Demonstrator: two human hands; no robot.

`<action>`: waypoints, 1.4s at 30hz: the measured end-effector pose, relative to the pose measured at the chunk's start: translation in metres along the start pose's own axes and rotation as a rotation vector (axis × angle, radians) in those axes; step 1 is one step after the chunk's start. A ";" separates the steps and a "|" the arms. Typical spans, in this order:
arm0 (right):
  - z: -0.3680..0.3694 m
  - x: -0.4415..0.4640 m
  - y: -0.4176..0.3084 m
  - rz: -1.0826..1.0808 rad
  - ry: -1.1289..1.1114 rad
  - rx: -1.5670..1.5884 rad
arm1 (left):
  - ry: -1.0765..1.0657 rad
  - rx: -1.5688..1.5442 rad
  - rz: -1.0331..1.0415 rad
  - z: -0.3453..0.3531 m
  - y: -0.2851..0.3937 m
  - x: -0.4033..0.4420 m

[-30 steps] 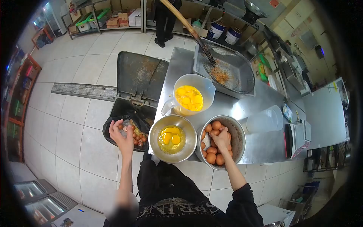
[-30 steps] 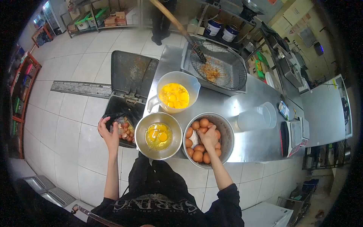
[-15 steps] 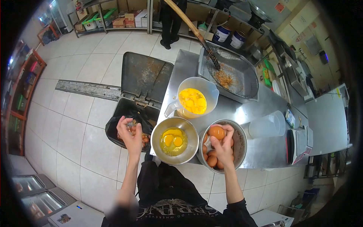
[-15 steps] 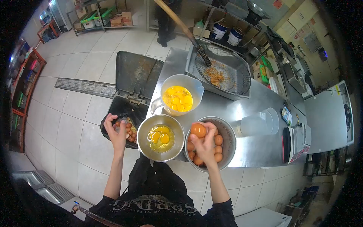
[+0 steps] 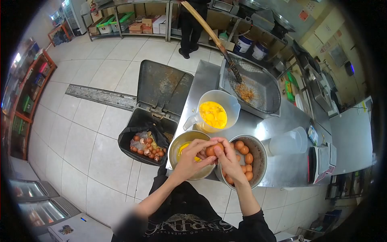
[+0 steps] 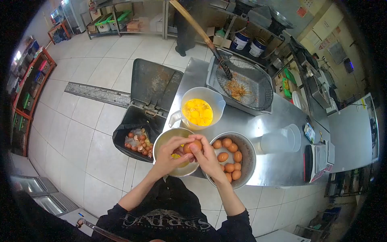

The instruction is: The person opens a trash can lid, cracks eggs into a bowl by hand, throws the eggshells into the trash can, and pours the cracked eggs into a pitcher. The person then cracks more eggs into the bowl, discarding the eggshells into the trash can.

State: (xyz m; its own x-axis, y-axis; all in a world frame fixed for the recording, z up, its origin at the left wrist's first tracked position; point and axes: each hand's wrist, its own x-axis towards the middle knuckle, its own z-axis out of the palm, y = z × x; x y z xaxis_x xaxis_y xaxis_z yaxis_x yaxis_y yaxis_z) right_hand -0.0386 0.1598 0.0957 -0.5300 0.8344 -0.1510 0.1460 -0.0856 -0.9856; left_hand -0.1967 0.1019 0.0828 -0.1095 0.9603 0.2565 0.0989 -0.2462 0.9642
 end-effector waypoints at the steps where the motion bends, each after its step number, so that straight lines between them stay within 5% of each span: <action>1: -0.001 0.002 0.000 0.094 -0.064 0.097 | -0.020 -0.016 0.005 -0.001 0.000 0.002; 5: -0.009 0.004 0.004 -0.063 -0.242 0.089 | -0.060 -0.008 -0.047 -0.015 -0.003 0.000; 10: -0.009 0.014 0.007 -0.224 -0.352 -0.562 | -0.128 0.121 -0.192 -0.022 -0.012 -0.003; 14: 0.002 0.023 0.026 -0.295 -0.385 -0.564 | -0.158 0.192 -0.229 -0.025 -0.027 -0.009; 22: 0.021 0.025 0.038 -0.228 -0.263 -0.648 | 0.039 0.436 0.015 -0.010 -0.058 -0.022; 28: 0.012 0.026 0.036 -0.502 -0.185 -0.750 | 0.011 0.312 -0.003 -0.019 -0.053 -0.018; 35: 0.024 0.004 0.009 -0.412 -0.025 -0.776 | -0.070 0.331 -0.111 -0.022 -0.010 -0.011; 41: 0.017 0.001 0.016 -0.481 0.059 -0.489 | -0.084 0.305 -0.211 -0.030 -0.005 -0.020; 42: -0.004 -0.002 0.027 -0.289 0.224 -0.499 | -0.043 0.362 -0.243 -0.041 -0.003 -0.023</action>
State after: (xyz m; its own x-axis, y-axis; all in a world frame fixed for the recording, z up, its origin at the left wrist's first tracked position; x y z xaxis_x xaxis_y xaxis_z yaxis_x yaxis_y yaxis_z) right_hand -0.0302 0.1580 0.0699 -0.4264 0.8844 0.1898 0.4246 0.3810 -0.8213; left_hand -0.2348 0.0753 0.0770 -0.1323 0.9911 0.0148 0.4169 0.0421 0.9080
